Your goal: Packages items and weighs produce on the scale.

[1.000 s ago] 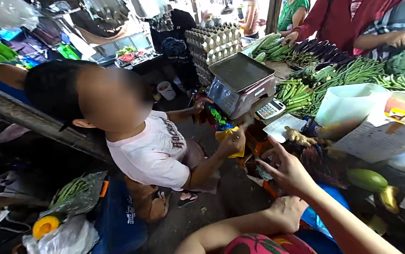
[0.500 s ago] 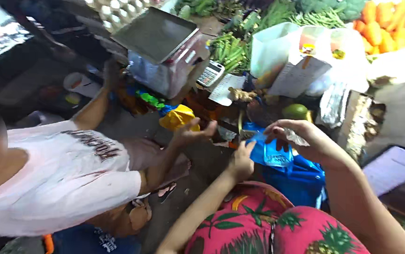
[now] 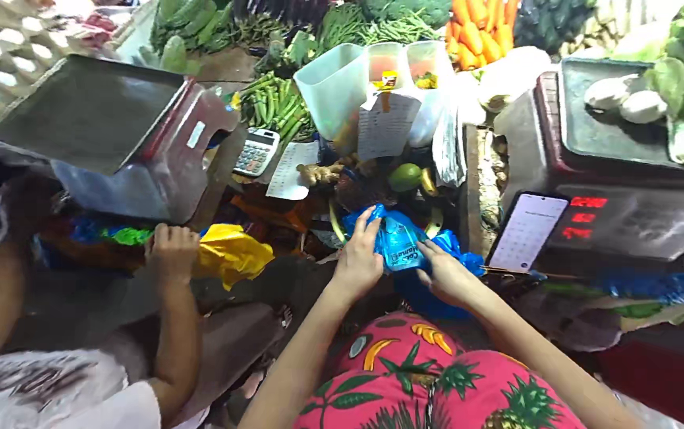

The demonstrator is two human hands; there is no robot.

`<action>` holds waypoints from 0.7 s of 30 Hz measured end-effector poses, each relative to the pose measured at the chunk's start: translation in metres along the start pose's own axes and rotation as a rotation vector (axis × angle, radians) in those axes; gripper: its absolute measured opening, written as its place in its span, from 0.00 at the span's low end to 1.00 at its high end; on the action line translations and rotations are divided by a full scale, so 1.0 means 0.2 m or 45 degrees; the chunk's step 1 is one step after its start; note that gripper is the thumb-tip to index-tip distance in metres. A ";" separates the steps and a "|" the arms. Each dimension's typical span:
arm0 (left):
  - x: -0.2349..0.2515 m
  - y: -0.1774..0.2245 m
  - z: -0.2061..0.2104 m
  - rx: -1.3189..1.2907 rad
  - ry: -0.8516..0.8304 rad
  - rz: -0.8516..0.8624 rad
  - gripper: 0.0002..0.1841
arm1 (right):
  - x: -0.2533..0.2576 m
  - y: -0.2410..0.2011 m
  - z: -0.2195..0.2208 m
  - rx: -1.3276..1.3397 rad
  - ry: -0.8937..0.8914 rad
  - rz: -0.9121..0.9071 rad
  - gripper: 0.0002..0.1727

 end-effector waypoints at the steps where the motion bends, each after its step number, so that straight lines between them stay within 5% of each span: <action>1: 0.00 0.01 0.00 -0.001 0.028 0.037 0.35 | -0.08 0.01 -0.07 0.083 0.106 -0.067 0.32; 5: -0.08 0.02 0.05 -0.014 0.123 0.135 0.34 | -0.46 0.19 -0.48 0.208 1.102 -0.323 0.18; 7: -0.13 -0.01 0.08 -0.002 0.136 0.135 0.34 | -0.60 0.35 -0.57 0.138 1.385 -0.293 0.18; 11: -0.18 -0.04 0.13 0.005 0.180 0.145 0.36 | -0.70 0.58 -0.54 -0.079 1.491 -0.159 0.19; 21: -0.13 0.02 0.08 0.046 0.268 0.230 0.35 | -0.67 0.59 -0.48 -0.293 1.508 -0.201 0.20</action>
Point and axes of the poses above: each hand's wrist, its own x-axis towards the middle knuckle, its own z-axis out of the palm, y = z × x, the point moved 9 cm from there along x, towards the middle knuckle, and after that the axes turned 11 degrees about y, right-handed, at the moved point
